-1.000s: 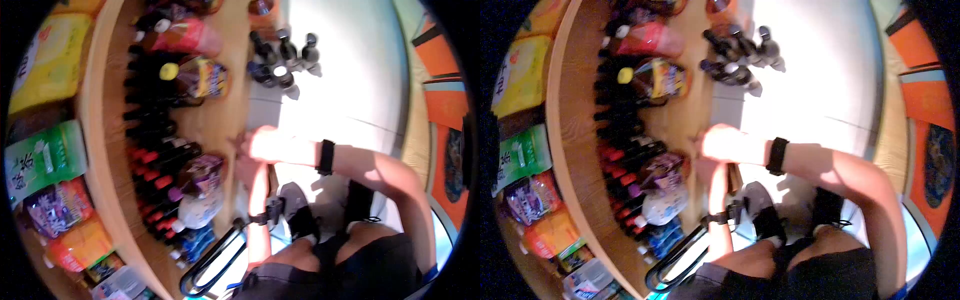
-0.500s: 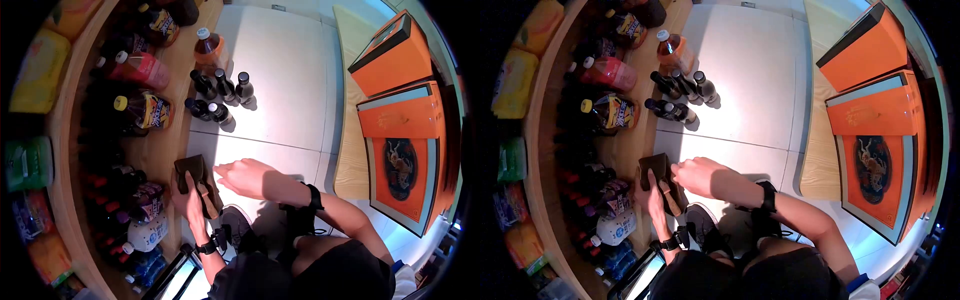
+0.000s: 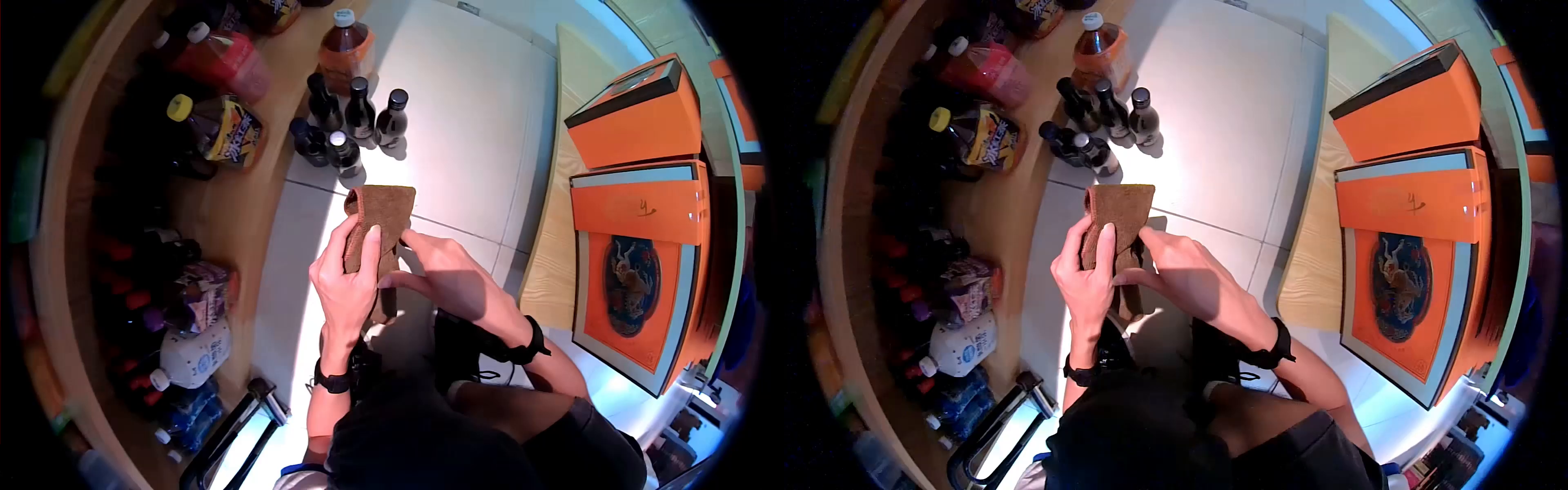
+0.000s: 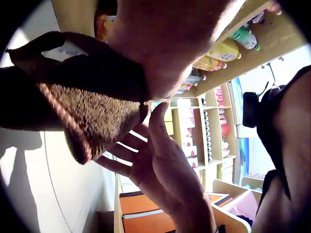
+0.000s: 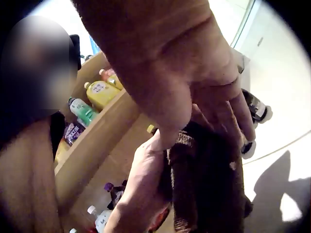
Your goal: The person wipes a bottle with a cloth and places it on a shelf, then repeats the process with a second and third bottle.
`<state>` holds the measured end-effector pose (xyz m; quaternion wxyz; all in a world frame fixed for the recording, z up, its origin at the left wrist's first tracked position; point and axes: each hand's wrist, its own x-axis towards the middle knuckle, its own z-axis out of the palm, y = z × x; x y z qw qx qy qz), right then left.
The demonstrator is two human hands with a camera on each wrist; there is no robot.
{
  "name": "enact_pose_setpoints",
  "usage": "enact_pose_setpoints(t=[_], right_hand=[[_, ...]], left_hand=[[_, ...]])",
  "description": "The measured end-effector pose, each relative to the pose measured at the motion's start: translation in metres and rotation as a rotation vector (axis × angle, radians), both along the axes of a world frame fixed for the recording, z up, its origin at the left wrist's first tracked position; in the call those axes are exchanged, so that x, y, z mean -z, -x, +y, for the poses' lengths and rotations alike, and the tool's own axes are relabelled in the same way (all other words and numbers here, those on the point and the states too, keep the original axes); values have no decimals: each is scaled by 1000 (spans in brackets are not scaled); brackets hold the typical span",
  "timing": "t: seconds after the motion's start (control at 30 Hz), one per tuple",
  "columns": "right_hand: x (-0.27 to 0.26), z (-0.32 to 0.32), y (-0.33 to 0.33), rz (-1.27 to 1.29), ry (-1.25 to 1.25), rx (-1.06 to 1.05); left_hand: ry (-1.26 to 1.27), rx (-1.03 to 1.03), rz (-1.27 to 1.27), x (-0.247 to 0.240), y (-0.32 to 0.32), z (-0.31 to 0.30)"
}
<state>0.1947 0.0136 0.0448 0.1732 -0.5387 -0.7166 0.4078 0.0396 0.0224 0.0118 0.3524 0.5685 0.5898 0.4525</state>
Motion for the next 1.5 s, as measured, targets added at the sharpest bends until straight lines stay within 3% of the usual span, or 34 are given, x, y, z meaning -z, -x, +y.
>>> enact_pose_setpoints(t=[0.17,0.27,0.43,0.5,0.53,0.77,0.83,0.97,1.07,1.2,1.5], right_hand=[[0,-6,-7,233,118,248],[-6,-6,-17,255,287,311],[15,-11,-32,350,197,482],[22,-15,-37,424,218,528],[27,-16,-40,449,215,546],[31,-16,-56,470,195,731],[29,-14,-62,465,192,806],[25,-12,-75,544,274,854],[22,-11,-78,535,301,867],[22,-8,-77,606,386,899],[25,-4,-79,532,395,865]], left_hand=[[141,121,-79,-5,-15,0],[211,333,-199,-4,-19,4],[90,523,-231,2,-29,8],[326,622,-169,-4,-27,10],[219,604,-162,-1,-32,11],[159,564,-6,3,-48,27],[270,383,-238,11,-54,30],[18,140,-17,32,-65,49],[-181,113,142,52,-69,65],[-205,97,207,51,-79,80],[-216,11,85,68,-101,102]])
